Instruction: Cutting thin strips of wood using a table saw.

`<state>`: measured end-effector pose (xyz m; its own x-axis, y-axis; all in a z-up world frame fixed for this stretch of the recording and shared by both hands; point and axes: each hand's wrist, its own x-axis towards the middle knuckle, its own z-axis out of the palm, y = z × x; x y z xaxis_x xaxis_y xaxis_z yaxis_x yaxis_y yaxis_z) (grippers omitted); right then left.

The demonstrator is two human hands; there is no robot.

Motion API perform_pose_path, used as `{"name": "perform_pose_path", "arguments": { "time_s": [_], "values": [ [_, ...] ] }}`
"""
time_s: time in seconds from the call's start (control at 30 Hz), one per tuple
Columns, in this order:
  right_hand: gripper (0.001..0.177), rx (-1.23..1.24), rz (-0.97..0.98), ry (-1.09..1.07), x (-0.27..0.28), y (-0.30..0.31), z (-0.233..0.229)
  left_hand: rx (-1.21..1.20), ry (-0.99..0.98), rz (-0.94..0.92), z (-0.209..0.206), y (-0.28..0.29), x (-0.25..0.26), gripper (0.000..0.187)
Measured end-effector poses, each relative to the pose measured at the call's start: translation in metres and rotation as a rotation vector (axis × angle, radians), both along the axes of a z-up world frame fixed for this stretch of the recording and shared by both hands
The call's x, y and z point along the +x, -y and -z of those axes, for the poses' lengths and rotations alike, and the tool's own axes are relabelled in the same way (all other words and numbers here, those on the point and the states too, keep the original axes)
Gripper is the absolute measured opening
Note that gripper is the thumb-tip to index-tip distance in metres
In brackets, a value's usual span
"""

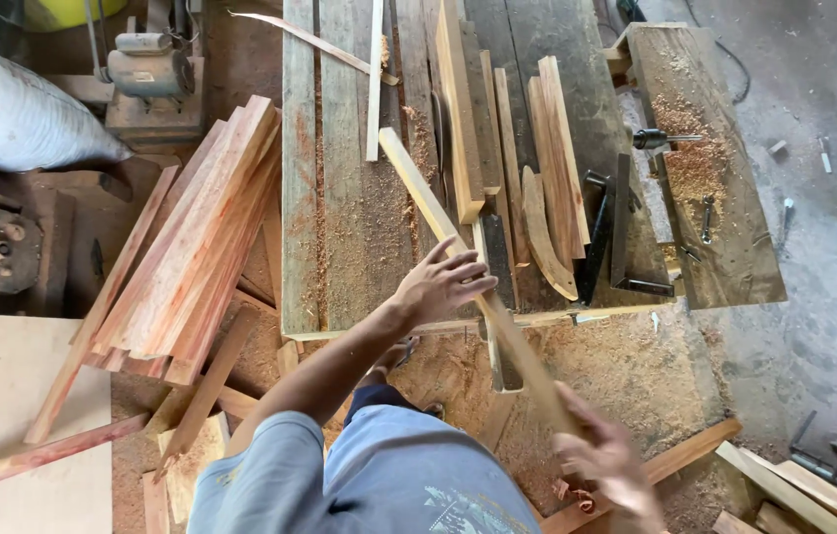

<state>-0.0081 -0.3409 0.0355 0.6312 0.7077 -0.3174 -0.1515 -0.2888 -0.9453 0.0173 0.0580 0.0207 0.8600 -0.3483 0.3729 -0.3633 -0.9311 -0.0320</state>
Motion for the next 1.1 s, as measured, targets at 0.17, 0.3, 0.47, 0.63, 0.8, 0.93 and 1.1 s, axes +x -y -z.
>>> {"name": "perform_pose_path", "arguments": {
  "time_s": [0.17, 0.3, 0.47, 0.63, 0.8, 0.93, 1.1],
  "values": [
    [0.066, 0.750, 0.665, -0.052, 0.014, 0.025, -0.063, -0.336, 0.244, 0.003, -0.034, 0.012, 0.012, 0.033],
    [0.049, 0.440, 0.437, 0.308, -0.003, 0.012, 0.031, -0.684, 0.237, -0.105, -0.081, 0.040, 0.014, 0.046],
    [0.096, -0.287, 0.377, 0.832, -0.068, -0.100, 0.027, -1.832, -0.158, -0.234, 0.002, 0.076, 0.020, 0.037],
    [0.074, -0.568, 0.339, 0.600, -0.102, -0.055, 0.107, -2.296, -0.457, -0.246, 0.111, 0.089, -0.029, 0.031],
    [0.049, -0.687, 0.360, 0.345, -0.141, -0.014, 0.132, -2.398, -0.678, -0.456, 0.102, 0.092, -0.048, 0.038],
    [0.043, -0.719, 0.392, 0.416, -0.168, 0.034, 0.171, -2.169, -0.600, -0.588, 0.075, 0.057, -0.029, 0.030],
    [0.044, -0.696, 0.463, 0.748, -0.193, 0.064, 0.179, -2.167, -0.461, -0.574, 0.063, -0.003, 0.009, 0.025]
  ]
}}
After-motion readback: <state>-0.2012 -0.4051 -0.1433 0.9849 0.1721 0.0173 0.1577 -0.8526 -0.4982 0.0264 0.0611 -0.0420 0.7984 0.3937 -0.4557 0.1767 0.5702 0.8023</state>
